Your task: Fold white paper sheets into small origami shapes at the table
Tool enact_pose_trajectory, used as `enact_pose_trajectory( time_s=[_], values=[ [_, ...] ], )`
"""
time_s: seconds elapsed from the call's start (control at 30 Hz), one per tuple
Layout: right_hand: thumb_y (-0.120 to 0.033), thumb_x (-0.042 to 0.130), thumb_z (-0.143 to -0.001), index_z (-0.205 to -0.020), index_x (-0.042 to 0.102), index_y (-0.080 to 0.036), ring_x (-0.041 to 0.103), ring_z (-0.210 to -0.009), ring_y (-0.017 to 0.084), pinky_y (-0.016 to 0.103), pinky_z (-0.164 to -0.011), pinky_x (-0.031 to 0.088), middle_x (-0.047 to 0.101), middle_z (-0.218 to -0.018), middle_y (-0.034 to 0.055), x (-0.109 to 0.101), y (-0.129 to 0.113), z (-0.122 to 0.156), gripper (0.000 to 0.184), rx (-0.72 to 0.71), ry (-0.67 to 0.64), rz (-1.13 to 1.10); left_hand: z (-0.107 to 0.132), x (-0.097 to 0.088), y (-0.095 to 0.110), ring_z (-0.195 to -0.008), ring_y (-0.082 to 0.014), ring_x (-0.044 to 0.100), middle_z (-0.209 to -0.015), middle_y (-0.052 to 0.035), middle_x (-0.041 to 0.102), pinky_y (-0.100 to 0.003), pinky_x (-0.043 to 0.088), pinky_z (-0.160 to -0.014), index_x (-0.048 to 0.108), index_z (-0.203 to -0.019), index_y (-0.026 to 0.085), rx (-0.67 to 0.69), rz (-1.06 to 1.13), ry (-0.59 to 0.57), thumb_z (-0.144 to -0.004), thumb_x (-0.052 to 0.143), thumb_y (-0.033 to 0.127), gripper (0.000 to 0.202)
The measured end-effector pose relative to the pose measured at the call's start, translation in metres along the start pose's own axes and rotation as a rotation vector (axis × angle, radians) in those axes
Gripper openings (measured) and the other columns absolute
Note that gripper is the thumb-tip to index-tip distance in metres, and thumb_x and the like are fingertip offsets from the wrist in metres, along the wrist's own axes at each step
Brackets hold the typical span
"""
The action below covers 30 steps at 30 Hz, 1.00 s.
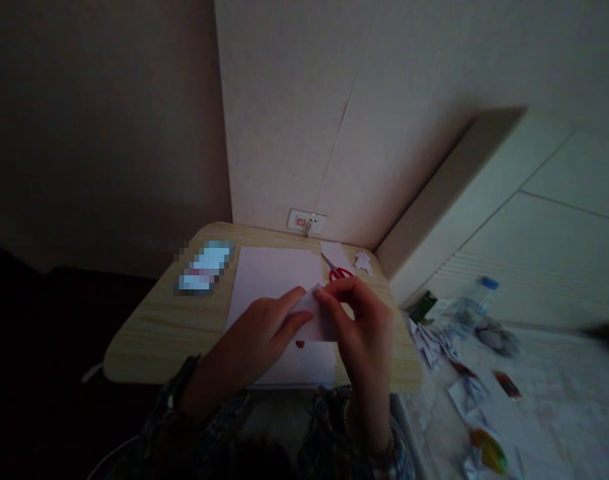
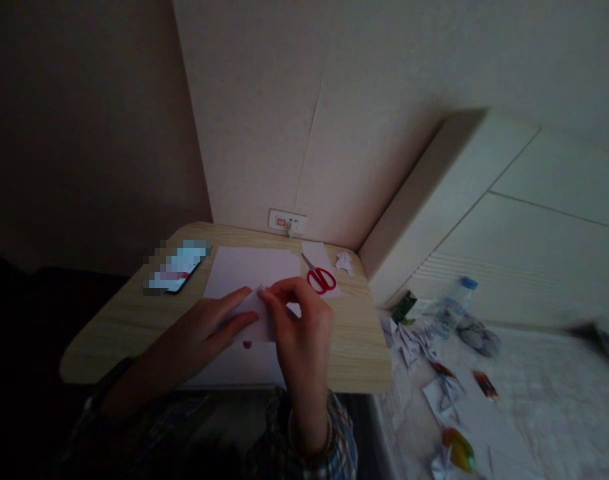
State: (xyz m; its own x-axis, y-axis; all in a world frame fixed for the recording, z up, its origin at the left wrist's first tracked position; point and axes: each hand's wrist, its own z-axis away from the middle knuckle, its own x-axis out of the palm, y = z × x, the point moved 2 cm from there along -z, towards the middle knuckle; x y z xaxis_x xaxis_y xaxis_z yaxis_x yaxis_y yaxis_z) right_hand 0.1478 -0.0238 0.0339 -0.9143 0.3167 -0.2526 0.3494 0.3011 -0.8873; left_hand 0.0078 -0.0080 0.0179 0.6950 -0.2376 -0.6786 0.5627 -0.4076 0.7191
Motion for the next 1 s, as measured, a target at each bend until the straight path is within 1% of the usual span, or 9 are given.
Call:
enact_pose_trajectory(
  time_s=[0.2, 0.27, 0.37, 0.43, 0.5, 0.6, 0.7, 0.83, 1.0],
  values=[
    [-0.021, 0.065, -0.079, -0.071, 0.058, -0.02, 0.057, -0.066, 0.013, 0.024, -0.061, 0.045, 0.061, -0.068, -0.0024, 0.0, 0.001, 0.001, 0.01, -0.023, -0.008, -0.018, -0.001, -0.002, 0.001, -0.062, -0.018, 0.062, -0.065, 0.0016, 0.066, -0.025, 0.04, -0.06, 0.057, -0.097, 0.021, 0.011, 0.02, -0.017, -0.092, 0.041, 0.032, 0.02],
    [-0.02, 0.064, -0.079, -0.08, 0.059, -0.021, 0.057, -0.067, 0.013, 0.024, -0.062, 0.046, 0.06, -0.07, -0.0028, 0.0, 0.001, 0.0, 0.005, -0.017, -0.015, -0.045, -0.001, -0.002, 0.0, -0.064, -0.0183, 0.063, -0.066, 0.0013, 0.067, -0.026, 0.04, -0.061, 0.057, -0.098, 0.021, 0.021, 0.008, -0.021, -0.093, 0.041, 0.032, 0.021],
    [-0.02, 0.062, -0.081, -0.09, 0.061, -0.022, 0.058, -0.067, 0.013, 0.025, -0.063, 0.046, 0.061, -0.071, -0.0022, 0.0, 0.0, 0.0, 0.009, -0.022, -0.066, -0.009, -0.001, -0.001, -0.002, -0.065, -0.0187, 0.063, -0.069, 0.0002, 0.067, -0.026, 0.038, -0.06, 0.058, -0.096, 0.021, 0.037, -0.045, -0.001, -0.092, 0.042, 0.033, 0.021],
    [-0.02, 0.061, -0.081, -0.081, 0.062, -0.021, 0.058, -0.068, 0.014, 0.025, -0.062, 0.046, 0.061, -0.07, -0.0011, 0.0, -0.001, 0.0, 0.001, -0.041, -0.103, 0.045, -0.001, -0.002, -0.004, -0.062, -0.0179, 0.061, -0.065, 0.0011, 0.064, -0.026, 0.037, -0.058, 0.058, -0.09, 0.02, 0.031, -0.054, 0.001, -0.091, 0.043, 0.035, 0.021],
    [-0.02, 0.061, -0.081, -0.072, 0.061, -0.02, 0.057, -0.067, 0.014, 0.025, -0.062, 0.044, 0.062, -0.069, -0.001, -0.001, -0.001, 0.0, 0.009, -0.05, -0.11, 0.061, 0.0, -0.005, -0.005, -0.056, -0.0158, 0.058, -0.056, 0.0041, 0.058, -0.024, 0.037, -0.056, 0.057, -0.082, 0.02, 0.011, -0.002, -0.035, -0.09, 0.045, 0.037, 0.022],
    [-0.02, 0.062, -0.08, -0.071, 0.06, -0.02, 0.056, -0.065, 0.013, 0.025, -0.062, 0.043, 0.06, -0.066, -0.0026, -0.004, 0.001, 0.0, 0.01, -0.032, -0.071, 0.021, 0.002, -0.012, -0.007, -0.053, -0.0135, 0.058, -0.051, 0.0061, 0.057, -0.022, 0.04, -0.057, 0.054, -0.071, 0.02, -0.028, 0.122, -0.054, -0.087, 0.051, 0.039, 0.025],
    [-0.022, 0.062, -0.08, -0.07, 0.059, -0.02, 0.055, -0.065, 0.013, 0.024, -0.061, 0.042, 0.059, -0.066, -0.0031, -0.007, 0.004, 0.0, 0.011, -0.007, -0.044, -0.043, 0.003, -0.022, -0.008, -0.06, -0.0141, 0.061, -0.06, 0.0044, 0.064, -0.022, 0.041, -0.057, 0.058, -0.069, 0.02, -0.061, 0.209, 0.063, -0.082, 0.058, 0.036, 0.021],
    [-0.02, 0.063, -0.079, -0.071, 0.059, -0.02, 0.055, -0.067, 0.012, 0.023, -0.062, 0.042, 0.059, -0.067, -0.0029, -0.007, 0.005, 0.0, 0.009, 0.006, -0.09, -0.102, 0.003, -0.032, -0.008, -0.066, -0.0151, 0.06, -0.066, 0.0039, 0.065, -0.023, 0.044, -0.063, 0.063, -0.066, 0.022, -0.041, 0.262, 0.325, -0.073, 0.066, 0.029, 0.01],
    [-0.018, 0.063, -0.079, -0.072, 0.06, -0.021, 0.054, -0.064, 0.011, 0.02, -0.06, 0.041, 0.059, -0.066, -0.0043, -0.003, 0.002, 0.0, 0.008, 0.022, -0.117, -0.165, 0.001, -0.029, -0.011, -0.068, -0.0148, 0.06, -0.071, 0.003, 0.064, -0.022, 0.044, -0.06, 0.062, -0.074, 0.022, -0.061, 0.555, 0.571, -0.065, 0.074, 0.023, 0.015]
  ],
)
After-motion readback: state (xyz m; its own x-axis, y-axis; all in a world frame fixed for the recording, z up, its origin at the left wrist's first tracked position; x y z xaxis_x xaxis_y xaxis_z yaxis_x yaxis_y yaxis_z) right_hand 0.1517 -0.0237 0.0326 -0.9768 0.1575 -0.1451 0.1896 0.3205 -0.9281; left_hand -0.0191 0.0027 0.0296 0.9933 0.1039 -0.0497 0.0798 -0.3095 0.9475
